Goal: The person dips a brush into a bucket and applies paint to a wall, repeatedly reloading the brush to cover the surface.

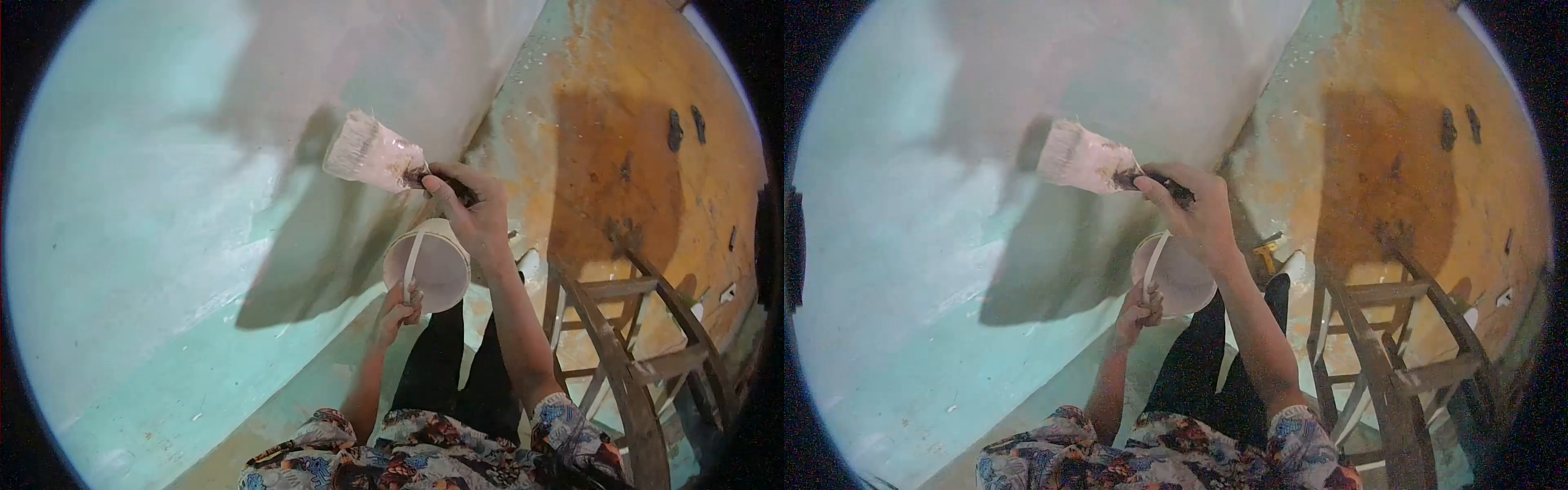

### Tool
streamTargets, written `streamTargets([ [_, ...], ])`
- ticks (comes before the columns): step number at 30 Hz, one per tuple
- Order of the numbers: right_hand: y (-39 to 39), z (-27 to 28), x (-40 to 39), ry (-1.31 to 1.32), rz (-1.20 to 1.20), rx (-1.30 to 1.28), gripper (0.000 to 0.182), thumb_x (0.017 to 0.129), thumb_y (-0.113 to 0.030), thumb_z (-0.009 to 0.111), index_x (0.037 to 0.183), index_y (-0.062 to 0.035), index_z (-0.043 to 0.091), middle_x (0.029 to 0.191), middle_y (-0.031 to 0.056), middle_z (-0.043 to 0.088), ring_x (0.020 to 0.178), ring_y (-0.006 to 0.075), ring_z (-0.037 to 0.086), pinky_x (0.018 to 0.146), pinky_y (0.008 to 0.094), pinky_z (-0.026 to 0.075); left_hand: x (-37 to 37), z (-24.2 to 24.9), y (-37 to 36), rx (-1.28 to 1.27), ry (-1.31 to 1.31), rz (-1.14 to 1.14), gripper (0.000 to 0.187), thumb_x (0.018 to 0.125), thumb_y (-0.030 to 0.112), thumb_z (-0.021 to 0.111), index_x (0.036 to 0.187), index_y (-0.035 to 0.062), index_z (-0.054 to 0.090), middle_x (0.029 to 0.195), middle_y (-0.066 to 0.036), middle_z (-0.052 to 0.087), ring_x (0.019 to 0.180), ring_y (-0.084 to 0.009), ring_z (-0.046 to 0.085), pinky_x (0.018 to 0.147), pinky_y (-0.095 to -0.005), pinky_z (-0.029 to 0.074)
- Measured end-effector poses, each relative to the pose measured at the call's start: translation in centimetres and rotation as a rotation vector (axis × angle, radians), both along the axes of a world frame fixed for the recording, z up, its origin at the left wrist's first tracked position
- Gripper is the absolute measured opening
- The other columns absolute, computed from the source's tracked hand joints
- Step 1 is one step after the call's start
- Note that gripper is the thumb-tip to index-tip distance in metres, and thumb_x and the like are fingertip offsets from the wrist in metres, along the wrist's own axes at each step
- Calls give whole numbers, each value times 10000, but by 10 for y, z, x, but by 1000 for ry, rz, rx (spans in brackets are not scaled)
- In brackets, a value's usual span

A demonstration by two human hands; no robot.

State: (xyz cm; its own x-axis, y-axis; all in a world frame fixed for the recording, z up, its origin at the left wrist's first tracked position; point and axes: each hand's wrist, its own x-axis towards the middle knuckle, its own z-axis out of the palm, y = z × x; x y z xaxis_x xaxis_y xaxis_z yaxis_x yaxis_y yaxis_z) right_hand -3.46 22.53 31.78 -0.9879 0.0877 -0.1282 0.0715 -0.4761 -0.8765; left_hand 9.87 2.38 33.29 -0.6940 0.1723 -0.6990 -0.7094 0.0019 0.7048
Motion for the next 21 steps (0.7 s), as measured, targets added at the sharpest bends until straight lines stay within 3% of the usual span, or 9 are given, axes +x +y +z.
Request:
streamTargets([
  [3,-7,5,-14,11,20,-69,206,829,-173,662,944,-2,668,776,97,667,664,115,598,621,253,462,0,-15,-14,97,8,-9,407,716,144,494,1091,75,350,712,23,338,526,-58,293,484,-207,233],
  [9,-35,13,-35,83,56,-90,205,821,-173,670,929,0,670,770,101,666,660,115,592,617,255,460,-7,-16,-12,18,-84,53,372,679,149,500,1016,114,347,716,22,330,526,-54,293,480,-209,227],
  [21,-56,4,-47,138,43,230,205,790,-174,692,908,-7,679,690,112,592,522,182,496,515,298,410,-6,-27,-22,76,-83,80,393,694,161,533,1044,109,360,700,33,334,519,-46,294,470,-197,237],
])
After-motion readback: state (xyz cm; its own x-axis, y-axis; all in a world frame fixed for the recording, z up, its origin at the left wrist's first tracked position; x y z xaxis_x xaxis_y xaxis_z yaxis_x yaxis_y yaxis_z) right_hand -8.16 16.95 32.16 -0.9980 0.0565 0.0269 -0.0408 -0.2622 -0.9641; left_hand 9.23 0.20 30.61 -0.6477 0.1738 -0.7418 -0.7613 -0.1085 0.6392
